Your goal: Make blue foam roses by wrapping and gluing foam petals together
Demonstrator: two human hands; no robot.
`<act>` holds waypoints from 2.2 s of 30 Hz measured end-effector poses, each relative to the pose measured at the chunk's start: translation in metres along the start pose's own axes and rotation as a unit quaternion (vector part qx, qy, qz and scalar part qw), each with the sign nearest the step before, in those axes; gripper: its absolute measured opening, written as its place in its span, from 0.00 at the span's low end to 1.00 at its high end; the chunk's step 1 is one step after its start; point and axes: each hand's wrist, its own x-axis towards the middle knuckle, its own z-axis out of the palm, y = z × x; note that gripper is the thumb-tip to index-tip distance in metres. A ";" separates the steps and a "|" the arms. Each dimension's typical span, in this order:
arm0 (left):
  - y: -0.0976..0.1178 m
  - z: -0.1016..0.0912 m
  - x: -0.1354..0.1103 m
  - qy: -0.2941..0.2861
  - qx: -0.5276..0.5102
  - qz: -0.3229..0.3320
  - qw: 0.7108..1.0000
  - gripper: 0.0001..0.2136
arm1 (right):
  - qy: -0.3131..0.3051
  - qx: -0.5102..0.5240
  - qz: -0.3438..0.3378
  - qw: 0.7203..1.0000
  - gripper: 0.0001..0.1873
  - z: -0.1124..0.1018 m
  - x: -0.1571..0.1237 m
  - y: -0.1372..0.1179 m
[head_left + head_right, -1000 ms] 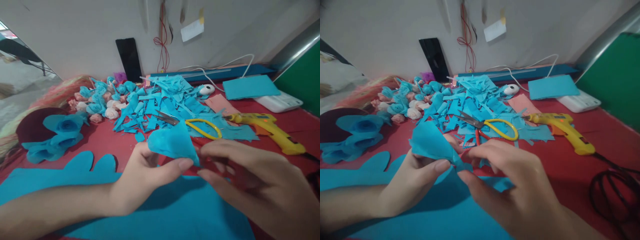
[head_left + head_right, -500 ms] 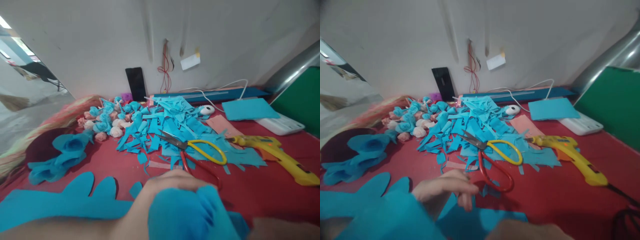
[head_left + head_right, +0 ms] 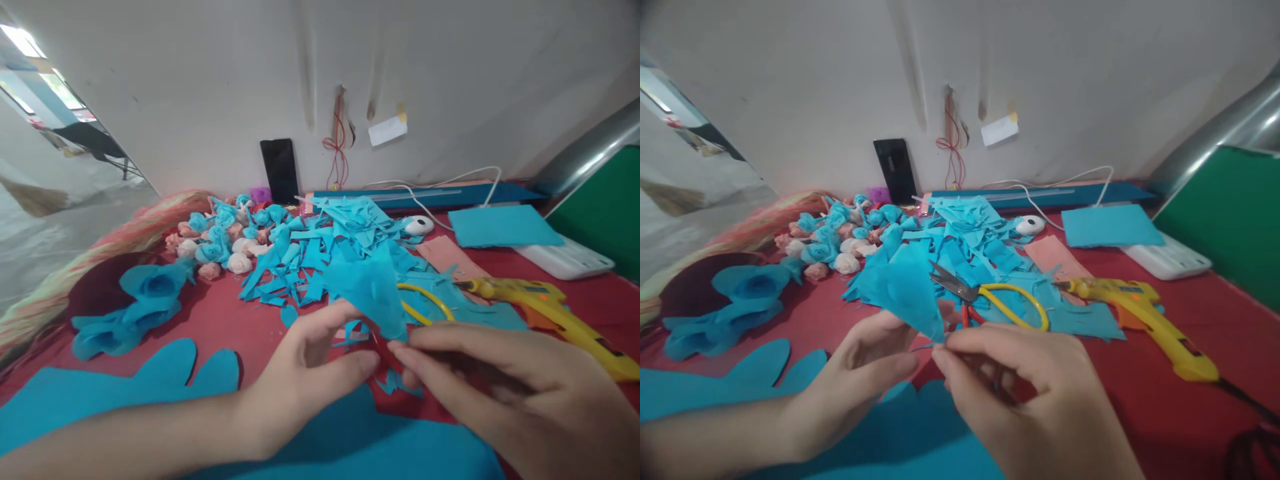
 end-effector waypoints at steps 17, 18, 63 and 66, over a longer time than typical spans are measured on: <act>-0.005 0.003 -0.002 -0.015 -0.092 0.017 0.996 0.06 | -0.060 0.110 0.102 0.987 0.10 0.025 0.001 0.004; -0.007 0.002 -0.002 -0.002 -0.096 0.014 0.995 0.07 | -0.064 0.113 0.110 0.985 0.10 0.025 0.000 0.003; 0.006 -0.013 0.004 -0.066 0.363 0.265 0.891 0.08 | -0.059 0.044 0.039 0.997 0.10 0.031 -0.010 0.009; 0.006 -0.013 0.004 -0.058 0.380 0.276 0.881 0.07 | -0.045 0.048 0.011 0.998 0.10 0.031 -0.010 0.009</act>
